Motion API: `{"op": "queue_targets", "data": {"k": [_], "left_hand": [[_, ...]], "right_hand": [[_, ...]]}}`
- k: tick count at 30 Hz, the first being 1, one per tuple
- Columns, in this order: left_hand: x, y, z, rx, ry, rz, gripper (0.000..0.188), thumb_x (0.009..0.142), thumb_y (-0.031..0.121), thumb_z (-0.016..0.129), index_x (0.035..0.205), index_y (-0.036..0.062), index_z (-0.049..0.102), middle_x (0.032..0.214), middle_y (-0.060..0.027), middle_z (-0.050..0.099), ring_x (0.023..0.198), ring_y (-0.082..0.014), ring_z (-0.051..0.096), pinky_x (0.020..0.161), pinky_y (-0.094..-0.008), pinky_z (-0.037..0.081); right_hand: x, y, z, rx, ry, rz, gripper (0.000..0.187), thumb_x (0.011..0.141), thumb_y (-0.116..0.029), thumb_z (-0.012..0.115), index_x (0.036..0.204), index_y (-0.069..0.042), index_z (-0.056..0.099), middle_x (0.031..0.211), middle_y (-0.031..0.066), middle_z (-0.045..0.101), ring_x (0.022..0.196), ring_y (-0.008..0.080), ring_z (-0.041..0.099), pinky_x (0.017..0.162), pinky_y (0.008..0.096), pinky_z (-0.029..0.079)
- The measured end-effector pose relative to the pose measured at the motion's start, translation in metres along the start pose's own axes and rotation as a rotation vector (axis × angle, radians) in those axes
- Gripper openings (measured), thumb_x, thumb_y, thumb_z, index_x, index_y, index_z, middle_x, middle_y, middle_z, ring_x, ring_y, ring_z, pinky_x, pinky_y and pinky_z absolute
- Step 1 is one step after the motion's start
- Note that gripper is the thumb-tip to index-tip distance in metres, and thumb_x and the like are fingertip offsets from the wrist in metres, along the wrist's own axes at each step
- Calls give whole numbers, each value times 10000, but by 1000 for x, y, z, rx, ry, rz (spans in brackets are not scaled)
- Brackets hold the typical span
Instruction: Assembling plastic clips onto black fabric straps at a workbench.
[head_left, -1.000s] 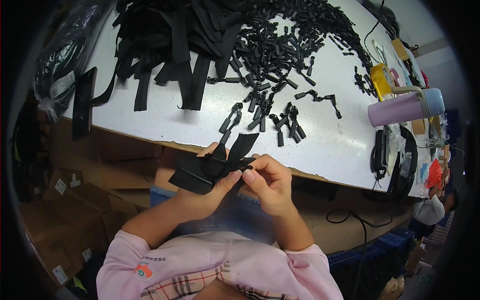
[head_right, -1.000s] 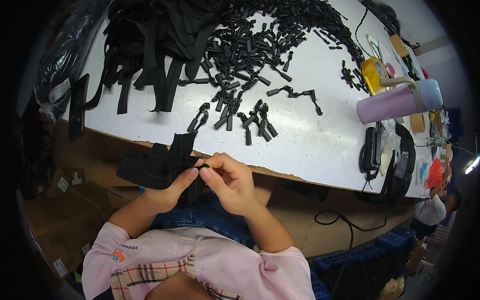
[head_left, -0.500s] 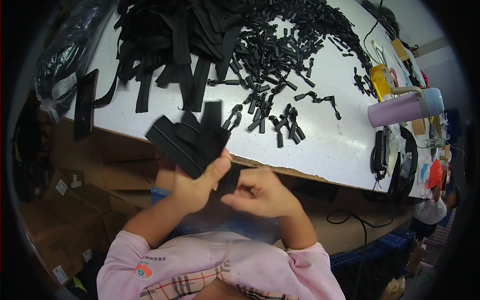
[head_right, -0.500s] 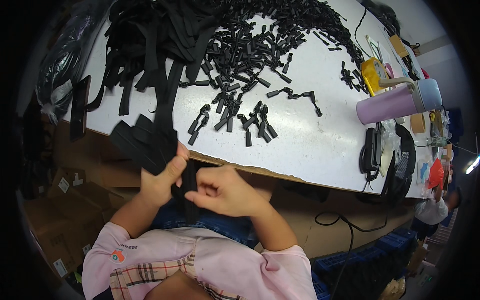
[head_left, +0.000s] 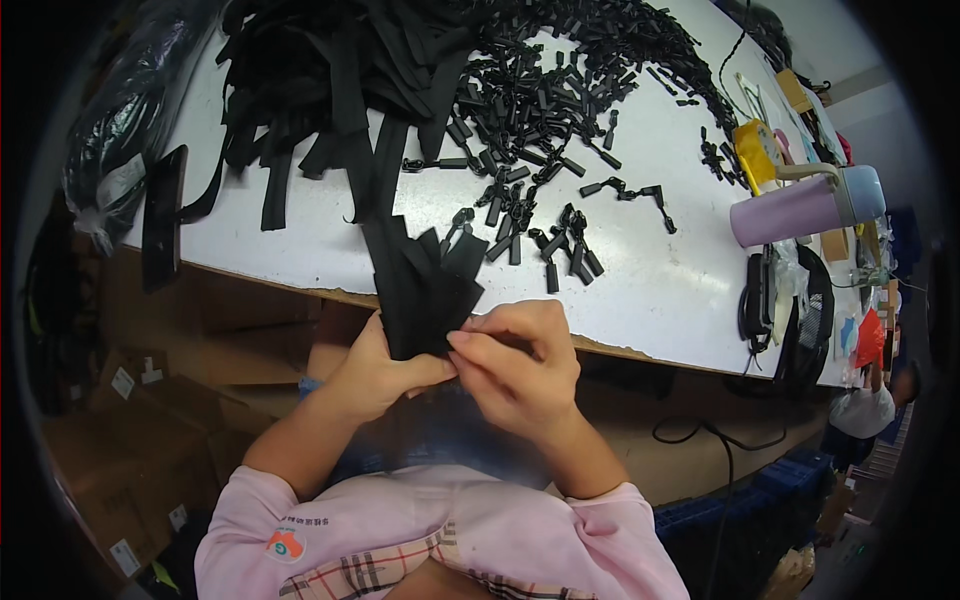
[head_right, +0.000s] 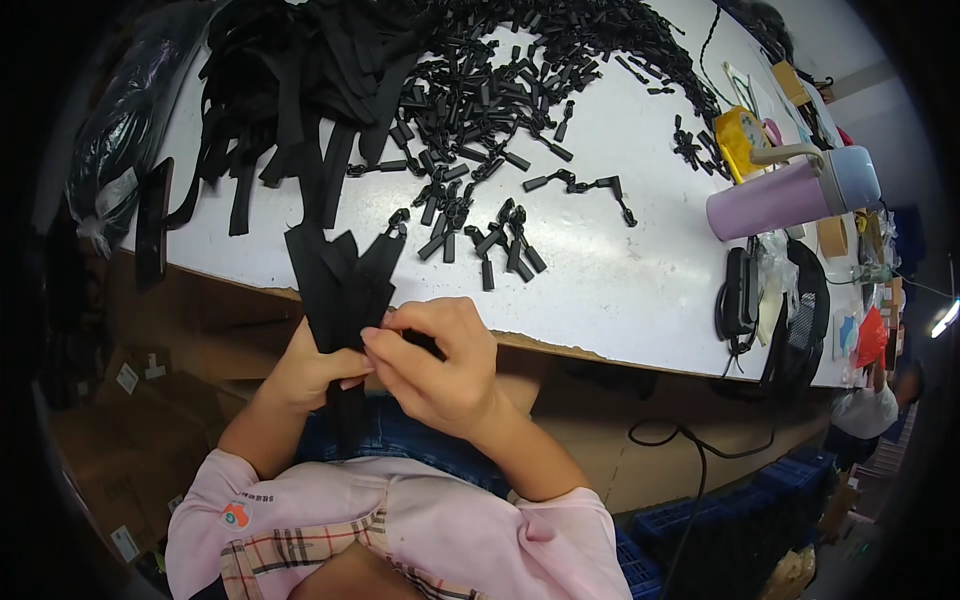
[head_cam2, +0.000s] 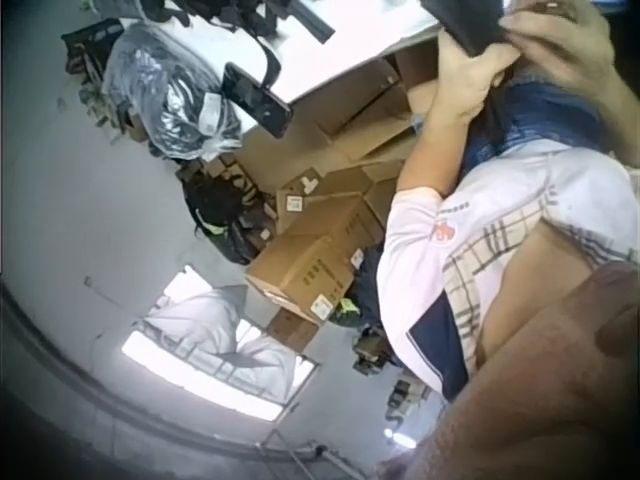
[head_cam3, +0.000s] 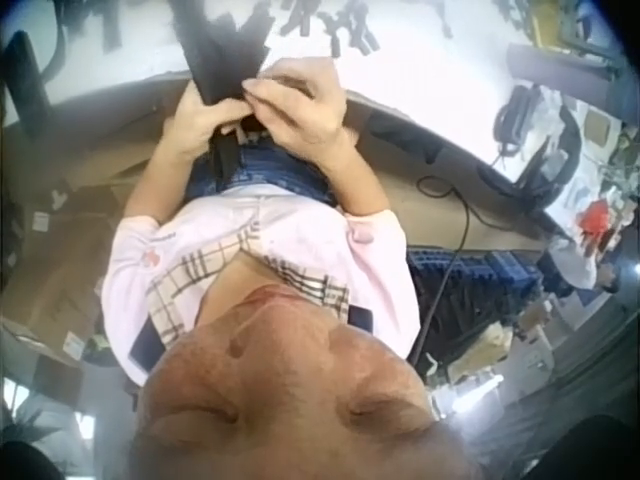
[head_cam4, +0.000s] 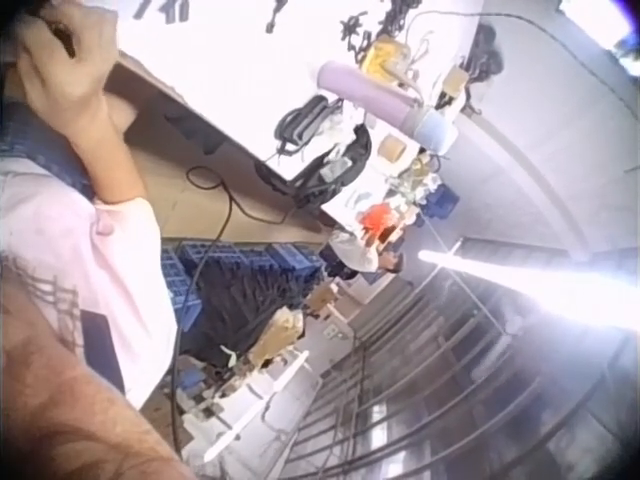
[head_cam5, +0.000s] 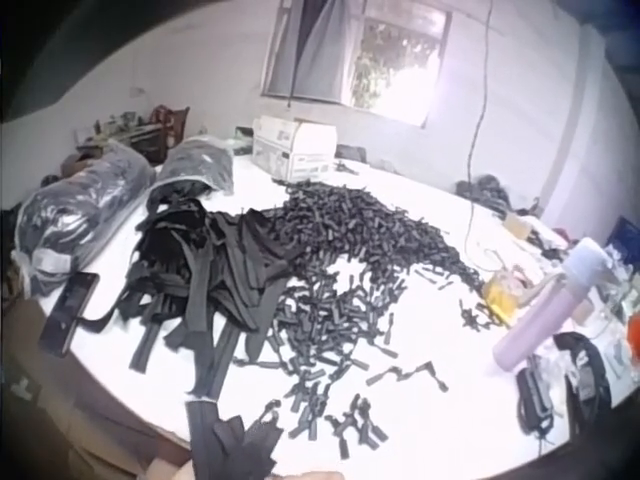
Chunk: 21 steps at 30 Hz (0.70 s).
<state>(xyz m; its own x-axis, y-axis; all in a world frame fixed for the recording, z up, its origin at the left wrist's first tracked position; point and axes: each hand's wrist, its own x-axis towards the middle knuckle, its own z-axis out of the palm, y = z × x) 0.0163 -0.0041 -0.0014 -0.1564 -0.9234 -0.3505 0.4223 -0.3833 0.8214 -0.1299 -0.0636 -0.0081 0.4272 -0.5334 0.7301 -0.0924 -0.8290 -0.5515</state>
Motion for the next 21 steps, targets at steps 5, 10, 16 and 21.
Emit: {"op": "queue_targets", "data": {"k": [5, 10, 16, 21], "left_hand": [[-3, -6, 6, -32, 109, 295, 223, 727, 94, 614, 894, 17, 488, 748, -30, 509, 563, -67, 475, 476, -178, 392], [-4, -11, 14, 100, 174, 286, 140, 758, 78, 576, 862, 21, 502, 753, -26, 504, 596, -72, 480, 501, -190, 401], [3, -13, 7, 896, 112, 1021, 110, 770, 87, 561, 843, 12, 527, 732, -71, 509, 629, -108, 495, 545, -208, 414], [3, -18, 9, -139, 141, 326, 215, 797, 131, 536, 936, -17, 466, 778, -87, 536, 629, -133, 549, 560, -263, 480]], "right_hand": [[-8, -11, -5, 755, -56, 730, 83, 725, -10, 579, 803, 6, 554, 740, 49, 534, 597, 83, 496, 520, 182, 397], [-9, -13, -5, 857, -87, 833, 65, 779, -8, 521, 819, 40, 536, 746, 41, 536, 615, 54, 502, 534, 163, 405], [-14, -5, -4, 1098, -50, 1078, 68, 788, -18, 506, 814, 36, 539, 654, 25, 528, 564, 50, 489, 500, 155, 394], [20, 26, -17, -371, -43, 357, 135, 672, -89, 603, 773, -31, 536, 597, 80, 476, 504, 204, 474, 452, 282, 383]]}}
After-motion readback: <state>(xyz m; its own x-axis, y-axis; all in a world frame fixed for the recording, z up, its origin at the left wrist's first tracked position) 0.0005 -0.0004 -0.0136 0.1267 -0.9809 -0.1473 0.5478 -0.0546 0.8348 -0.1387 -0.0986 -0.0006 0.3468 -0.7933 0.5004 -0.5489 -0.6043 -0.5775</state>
